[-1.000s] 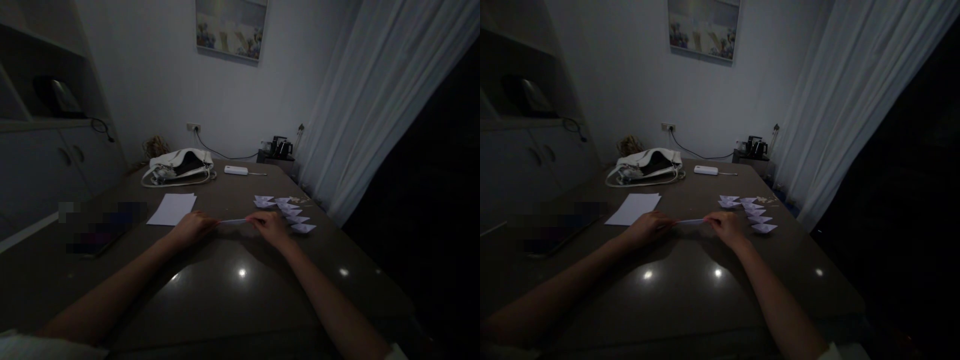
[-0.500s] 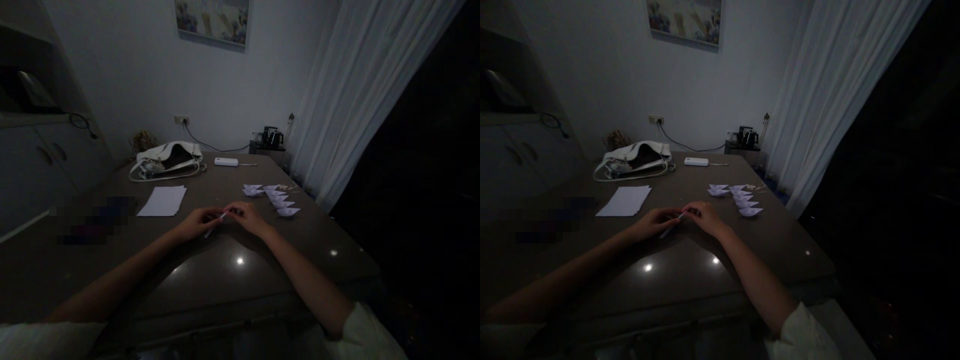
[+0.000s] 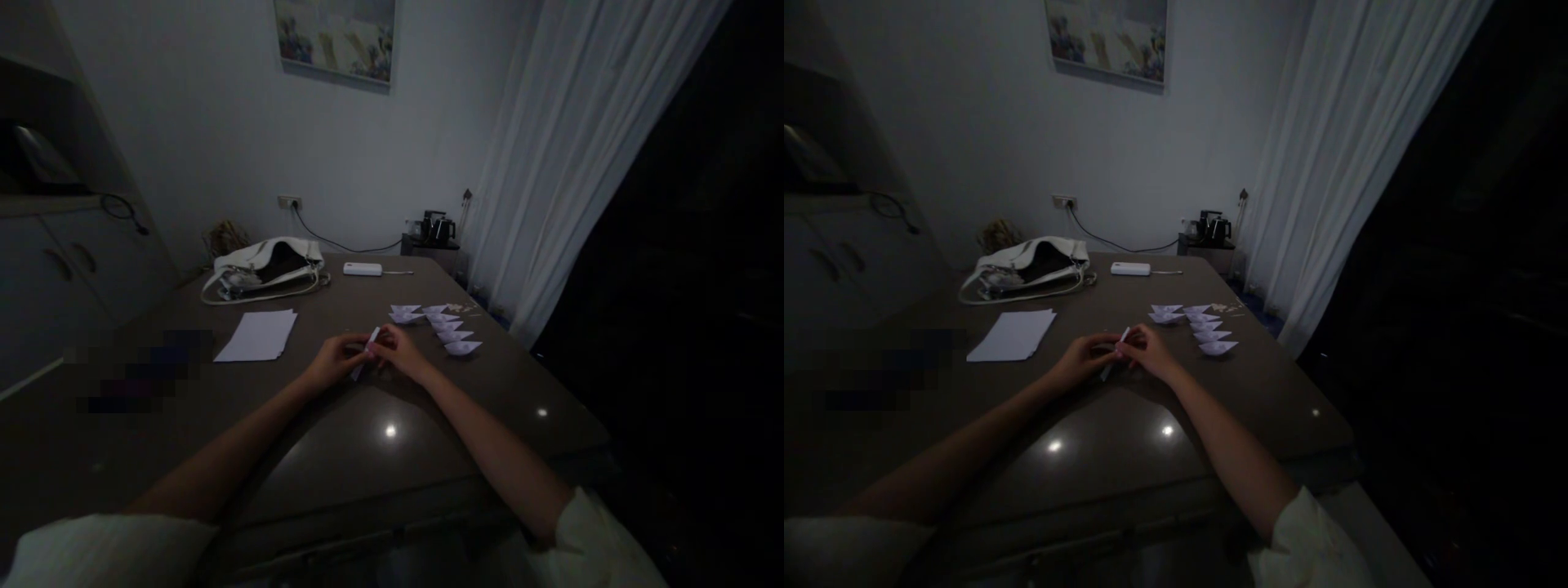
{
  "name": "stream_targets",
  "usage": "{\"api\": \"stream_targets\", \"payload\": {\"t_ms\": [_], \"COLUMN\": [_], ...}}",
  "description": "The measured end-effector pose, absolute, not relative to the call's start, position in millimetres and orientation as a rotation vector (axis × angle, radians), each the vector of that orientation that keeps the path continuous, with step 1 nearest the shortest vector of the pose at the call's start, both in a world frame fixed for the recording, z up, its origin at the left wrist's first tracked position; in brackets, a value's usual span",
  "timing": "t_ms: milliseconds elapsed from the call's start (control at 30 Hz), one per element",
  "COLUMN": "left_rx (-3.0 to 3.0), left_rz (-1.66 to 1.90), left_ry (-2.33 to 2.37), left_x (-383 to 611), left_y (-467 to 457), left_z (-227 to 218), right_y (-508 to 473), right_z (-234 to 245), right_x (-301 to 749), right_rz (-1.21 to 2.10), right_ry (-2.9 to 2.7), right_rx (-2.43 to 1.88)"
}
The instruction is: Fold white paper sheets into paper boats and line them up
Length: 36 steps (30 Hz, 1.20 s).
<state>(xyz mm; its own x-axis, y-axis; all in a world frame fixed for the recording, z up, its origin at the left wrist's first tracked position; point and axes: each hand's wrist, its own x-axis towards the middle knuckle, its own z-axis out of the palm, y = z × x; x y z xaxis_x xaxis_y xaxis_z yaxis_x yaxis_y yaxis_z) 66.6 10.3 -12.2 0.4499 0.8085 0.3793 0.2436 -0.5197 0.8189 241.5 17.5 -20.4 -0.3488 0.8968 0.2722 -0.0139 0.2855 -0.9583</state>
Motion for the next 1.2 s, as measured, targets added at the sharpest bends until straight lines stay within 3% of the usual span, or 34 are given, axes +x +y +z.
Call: {"api": "stream_targets", "payload": {"t_ms": [1200], "left_rx": [2.133], "left_rz": [0.996], "left_ry": [0.921], "left_x": [60], "left_y": [4], "left_z": [-11], "right_y": [27], "right_z": [-28], "right_x": [253], "right_rz": [1.118], "right_ry": [-1.471], "right_rx": [-1.02]}}
